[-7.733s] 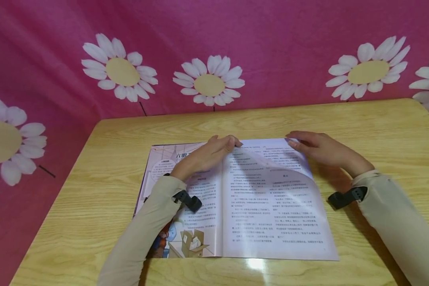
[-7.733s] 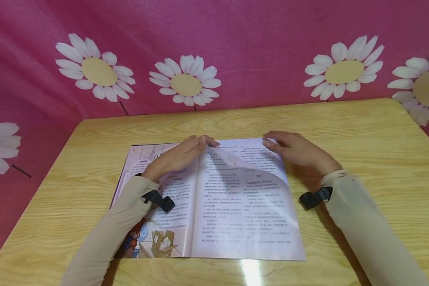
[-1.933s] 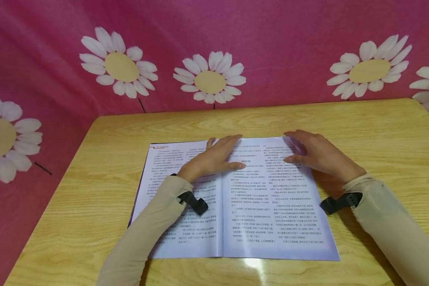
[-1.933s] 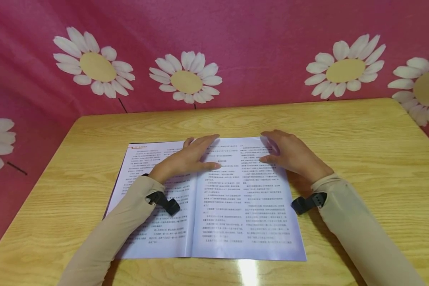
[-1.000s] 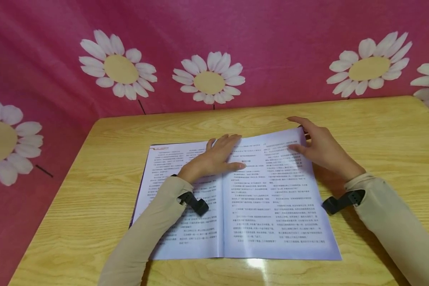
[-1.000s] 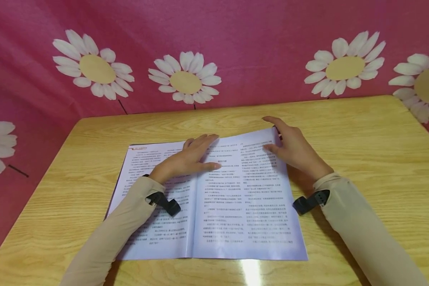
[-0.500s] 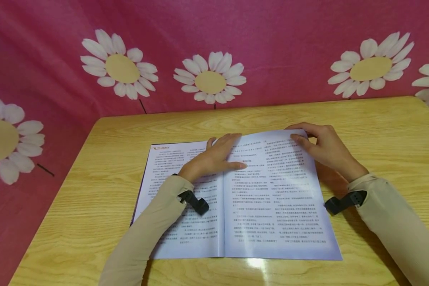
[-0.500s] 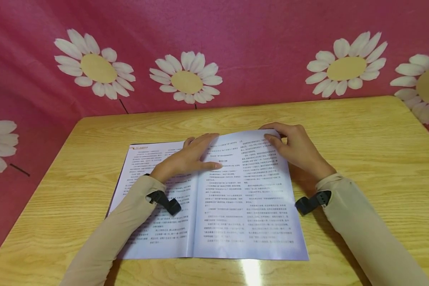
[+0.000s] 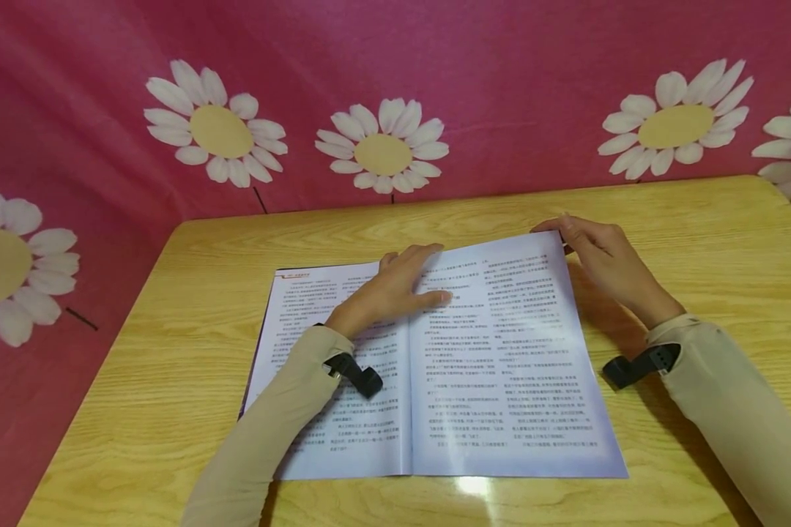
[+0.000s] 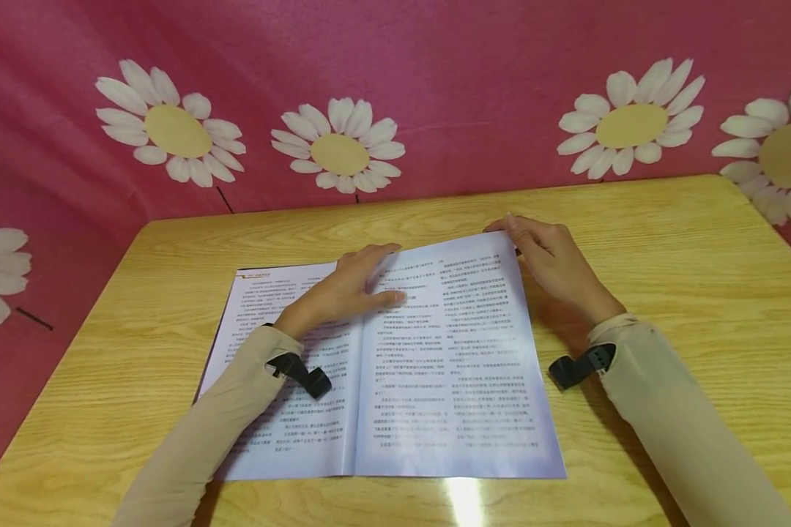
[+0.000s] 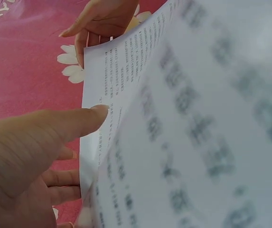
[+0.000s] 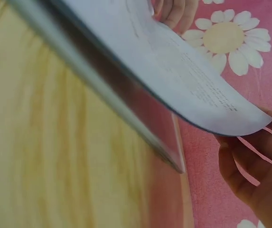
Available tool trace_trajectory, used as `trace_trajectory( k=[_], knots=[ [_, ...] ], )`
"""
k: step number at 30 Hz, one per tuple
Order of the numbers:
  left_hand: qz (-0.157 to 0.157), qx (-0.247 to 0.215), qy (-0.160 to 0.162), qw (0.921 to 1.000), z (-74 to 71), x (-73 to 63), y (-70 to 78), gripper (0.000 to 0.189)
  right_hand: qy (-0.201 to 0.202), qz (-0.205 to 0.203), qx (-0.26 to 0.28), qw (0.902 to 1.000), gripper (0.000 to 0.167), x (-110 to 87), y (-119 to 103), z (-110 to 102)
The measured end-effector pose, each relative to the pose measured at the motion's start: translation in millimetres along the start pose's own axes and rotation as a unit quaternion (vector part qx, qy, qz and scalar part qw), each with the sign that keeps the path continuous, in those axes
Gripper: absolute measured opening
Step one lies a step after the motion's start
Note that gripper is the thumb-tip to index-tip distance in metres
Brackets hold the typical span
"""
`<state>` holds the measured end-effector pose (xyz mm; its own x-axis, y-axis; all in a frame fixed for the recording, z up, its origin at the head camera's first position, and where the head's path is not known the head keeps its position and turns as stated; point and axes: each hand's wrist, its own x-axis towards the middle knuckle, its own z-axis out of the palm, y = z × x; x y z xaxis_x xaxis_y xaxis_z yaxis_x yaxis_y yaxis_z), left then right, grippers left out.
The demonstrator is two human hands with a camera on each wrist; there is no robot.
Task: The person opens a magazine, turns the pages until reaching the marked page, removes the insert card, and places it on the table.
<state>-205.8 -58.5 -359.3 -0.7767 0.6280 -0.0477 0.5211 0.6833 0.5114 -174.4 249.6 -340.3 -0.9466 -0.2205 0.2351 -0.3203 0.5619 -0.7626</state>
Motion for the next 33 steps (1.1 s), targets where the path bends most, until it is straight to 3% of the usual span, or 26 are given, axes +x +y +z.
trace_trajectory(
  k=[12,21,26,30,33],
  knots=[
    [0.018,-0.013,0.009,0.9997,-3.9,-4.6,-4.0,0.072,-0.008,-0.002,-0.061,0.9981,0.044,-0.4,6.6,-3.9],
    [0.049,-0.01,0.012,0.9987,-7.1,-6.8,-3.6,0.063,-0.098,0.036,-0.069,0.9921,0.044,-1.4,12.5,-6.1],
    [0.057,-0.011,0.012,0.9982,-8.2,-6.5,-1.8,0.06,-0.132,0.015,-0.096,0.9865,0.037,0.4,14.1,-4.0],
    [0.092,-0.021,0.019,0.9953,-10.0,-6.9,0.3,0.059,-0.153,0.004,-0.098,0.9833,0.035,1.3,12.5,-3.0],
    [0.118,-0.028,0.023,0.9924,-11.4,-8.7,1.9,0.072,-0.164,-0.004,-0.1,0.9813,0.037,1.6,11.7,-2.1]
  ],
)
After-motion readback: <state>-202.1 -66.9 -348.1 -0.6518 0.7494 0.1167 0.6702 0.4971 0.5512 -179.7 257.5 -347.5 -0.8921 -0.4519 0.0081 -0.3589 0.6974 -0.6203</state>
